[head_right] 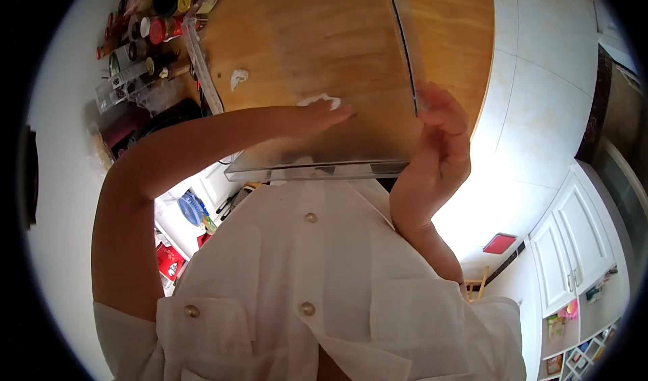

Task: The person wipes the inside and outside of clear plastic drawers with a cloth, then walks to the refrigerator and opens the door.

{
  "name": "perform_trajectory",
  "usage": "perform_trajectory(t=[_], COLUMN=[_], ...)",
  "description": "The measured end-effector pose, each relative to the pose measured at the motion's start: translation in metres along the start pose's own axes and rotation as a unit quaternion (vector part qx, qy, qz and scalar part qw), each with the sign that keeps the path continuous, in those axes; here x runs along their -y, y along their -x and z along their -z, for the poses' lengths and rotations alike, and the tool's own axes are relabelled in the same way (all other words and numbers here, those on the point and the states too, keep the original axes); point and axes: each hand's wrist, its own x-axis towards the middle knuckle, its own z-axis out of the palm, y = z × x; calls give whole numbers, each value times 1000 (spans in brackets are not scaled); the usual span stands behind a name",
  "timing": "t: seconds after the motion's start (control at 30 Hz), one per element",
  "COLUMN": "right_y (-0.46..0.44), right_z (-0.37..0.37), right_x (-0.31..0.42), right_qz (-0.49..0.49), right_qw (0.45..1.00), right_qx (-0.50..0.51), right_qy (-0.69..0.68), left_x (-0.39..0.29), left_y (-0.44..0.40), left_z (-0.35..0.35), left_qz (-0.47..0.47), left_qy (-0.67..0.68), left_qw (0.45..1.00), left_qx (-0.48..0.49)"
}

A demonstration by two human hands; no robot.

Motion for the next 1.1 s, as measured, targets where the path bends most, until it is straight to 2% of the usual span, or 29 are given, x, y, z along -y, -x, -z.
perform_trajectory(t=[0.03, 0.07, 0.13, 0.23, 0.33, 0.43, 0.53, 0.63, 0.7, 0.73, 0.8, 0.83, 0.9, 1.0, 1.07, 1.1], right_y=[-2, -4, -11, -11, -10, -9, -9, -7, -5, -2, 0, -4, -5, -6, -6, -5], right_z=[-2, -2, 3, 8, 7, 7, 9, 6, 14, 12, 11, 16, 11, 13, 11, 11], right_x=[0, 2, 7, 4, 6, 5, 1, 8, -1, 2, 11, 3, 11, 8, 9, 1], right_qz=[-6, -9, -16, 0, -11, -11, -14, -29, -48, -5, -25, 6, 9, 4, 99, 79], right_qw=[999, 1000, 998, 998, 998, 998, 999, 997, 997, 997, 978, 988, 995, 993, 991, 995], right_qx=[-14, -7, 4, 37, 38, 36, 32, 17, 24, 30, 5, 37, 38, 40, 53, 51], right_qy=[-28, -1, 55, 45, 46, 53, 40, 72, 56, 74, 207, 147, 90, 109, 76, 20], left_x=[5, 4, -3, -17, -26, -31, -26, -25, -30, -26, -24, -26, -26, -23, -26, -24], left_y=[-32, -33, -22, 13, -11, -45, -75, -85, -60, -74, -91, -94, -99, -105, -111, -114], left_z=[-15, -17, -15, 0, 21, 49, 39, 8, 7, 4, 15, 22, 31, 34, 30, 27], left_qz=[16, -84, -280, -256, -268, -352, -374, -443, -398, -491, -536, -538, -530, -532, -549, -553], left_qy=[-17, 39, 146, 149, 107, 40, 19, 31, 28, 22, -37, -66, -114, -161, -189, -199], left_qw=[999, 995, 947, 948, 909, 769, 798, 769, 843, 771, 732, 731, 736, 732, 712, 705], left_qx=[-29, -42, -65, -119, -302, -532, -472, -460, -362, -405, -419, -415, -406, -395, -395, -397])
